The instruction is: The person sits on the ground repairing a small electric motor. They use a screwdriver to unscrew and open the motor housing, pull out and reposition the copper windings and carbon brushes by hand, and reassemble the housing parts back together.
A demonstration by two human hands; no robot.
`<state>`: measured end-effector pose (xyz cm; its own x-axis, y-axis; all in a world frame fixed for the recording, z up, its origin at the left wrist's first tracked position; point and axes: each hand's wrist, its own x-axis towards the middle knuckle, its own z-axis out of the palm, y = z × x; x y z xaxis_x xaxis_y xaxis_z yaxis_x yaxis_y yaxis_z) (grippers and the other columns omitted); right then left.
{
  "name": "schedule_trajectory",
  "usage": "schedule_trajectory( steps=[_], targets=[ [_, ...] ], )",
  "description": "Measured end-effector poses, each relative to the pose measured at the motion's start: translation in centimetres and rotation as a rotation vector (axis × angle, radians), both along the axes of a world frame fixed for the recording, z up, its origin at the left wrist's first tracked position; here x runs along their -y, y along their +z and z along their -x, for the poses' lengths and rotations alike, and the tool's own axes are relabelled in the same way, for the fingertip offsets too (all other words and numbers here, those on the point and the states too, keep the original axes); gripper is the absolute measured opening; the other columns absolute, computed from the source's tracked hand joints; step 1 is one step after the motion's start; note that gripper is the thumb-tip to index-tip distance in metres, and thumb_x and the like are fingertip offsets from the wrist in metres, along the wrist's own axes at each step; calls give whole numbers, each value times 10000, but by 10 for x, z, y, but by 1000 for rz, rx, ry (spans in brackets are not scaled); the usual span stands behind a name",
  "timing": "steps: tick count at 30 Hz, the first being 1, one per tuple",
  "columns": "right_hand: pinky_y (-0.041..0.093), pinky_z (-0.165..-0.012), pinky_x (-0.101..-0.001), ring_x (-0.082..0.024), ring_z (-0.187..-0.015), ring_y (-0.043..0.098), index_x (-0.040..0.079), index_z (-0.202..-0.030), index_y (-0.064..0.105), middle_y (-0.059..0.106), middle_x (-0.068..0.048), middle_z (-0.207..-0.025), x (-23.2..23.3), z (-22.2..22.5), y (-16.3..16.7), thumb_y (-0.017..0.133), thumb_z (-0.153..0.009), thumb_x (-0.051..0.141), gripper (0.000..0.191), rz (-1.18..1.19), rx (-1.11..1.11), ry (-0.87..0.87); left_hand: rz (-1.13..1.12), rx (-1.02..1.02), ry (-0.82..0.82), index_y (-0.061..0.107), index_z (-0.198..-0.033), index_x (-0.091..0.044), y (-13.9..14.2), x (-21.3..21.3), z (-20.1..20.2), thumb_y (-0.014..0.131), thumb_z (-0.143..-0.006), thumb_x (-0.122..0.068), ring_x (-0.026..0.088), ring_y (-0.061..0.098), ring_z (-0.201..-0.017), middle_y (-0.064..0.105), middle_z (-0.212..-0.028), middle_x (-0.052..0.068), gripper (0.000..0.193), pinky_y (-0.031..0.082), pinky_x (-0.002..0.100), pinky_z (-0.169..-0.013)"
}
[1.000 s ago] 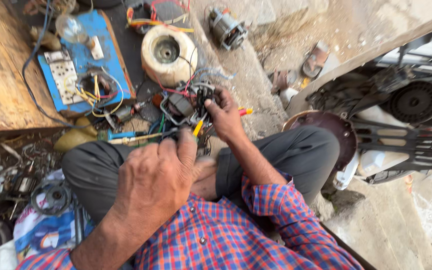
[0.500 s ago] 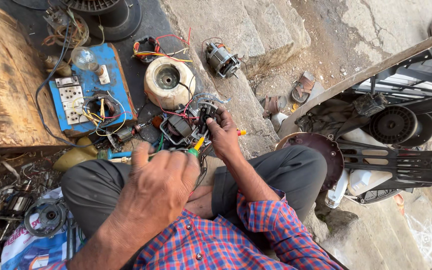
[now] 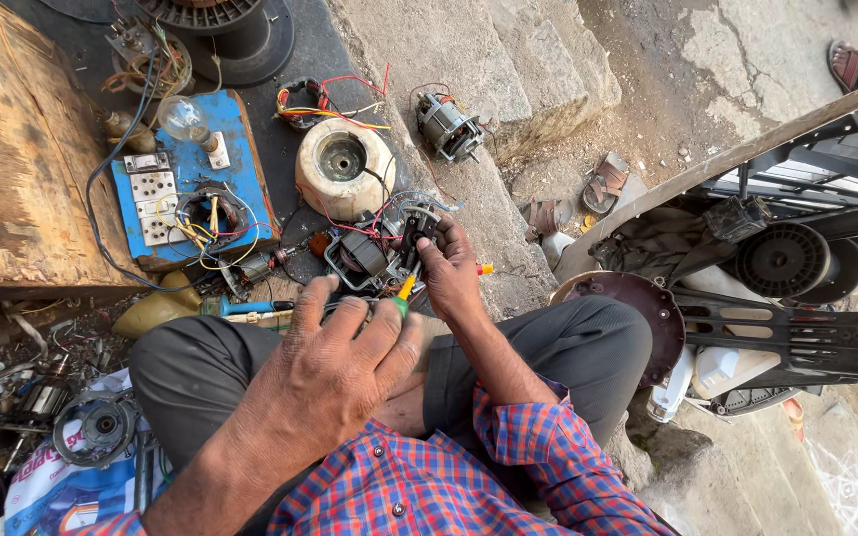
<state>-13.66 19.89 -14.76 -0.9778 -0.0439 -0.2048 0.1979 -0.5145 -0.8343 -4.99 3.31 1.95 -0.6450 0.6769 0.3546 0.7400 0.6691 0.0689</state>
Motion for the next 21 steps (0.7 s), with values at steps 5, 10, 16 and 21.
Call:
schedule_trajectory(
  steps=[5,10,16,21],
  targets=[
    [622,-919,-371,-256,-1032,717,-46,-1401,452,665,-163,-1203,2,0,3,523,-990,-37,417,14,7,-19,43,121,77,623,-1237,-37,-2,1,-3,572,-925,-200,212,632,-860,634,-1002,79,355,387,541,-998],
    [618,-917,-362,-255,-1041,721,-50,-1399,450,676,-169,-1196,2,-1,5,535,-1005,-24,404,-96,-47,0,105,197,151,618,-1342,-19,1,4,-3,602,-942,-236,215,617,-821,596,-914,58,456,380,564,-971],
    [605,-939,-354,-247,-1054,711,-68,-1400,467,668,-159,-1211,0,0,2,532,-1013,-38,394,-35,-59,-24,7,182,164,623,-1266,-2,4,-1,-3,617,-927,-308,237,618,-835,619,-960,98,457,376,565,-943],
    [614,-922,-353,-253,-1048,723,-56,-1400,463,670,-165,-1184,0,-1,-5,523,-1017,-35,388,-47,-66,-21,-51,15,103,645,-1261,-64,0,6,-3,580,-854,-202,250,647,-988,651,-1113,138,434,371,572,-999]
  ],
)
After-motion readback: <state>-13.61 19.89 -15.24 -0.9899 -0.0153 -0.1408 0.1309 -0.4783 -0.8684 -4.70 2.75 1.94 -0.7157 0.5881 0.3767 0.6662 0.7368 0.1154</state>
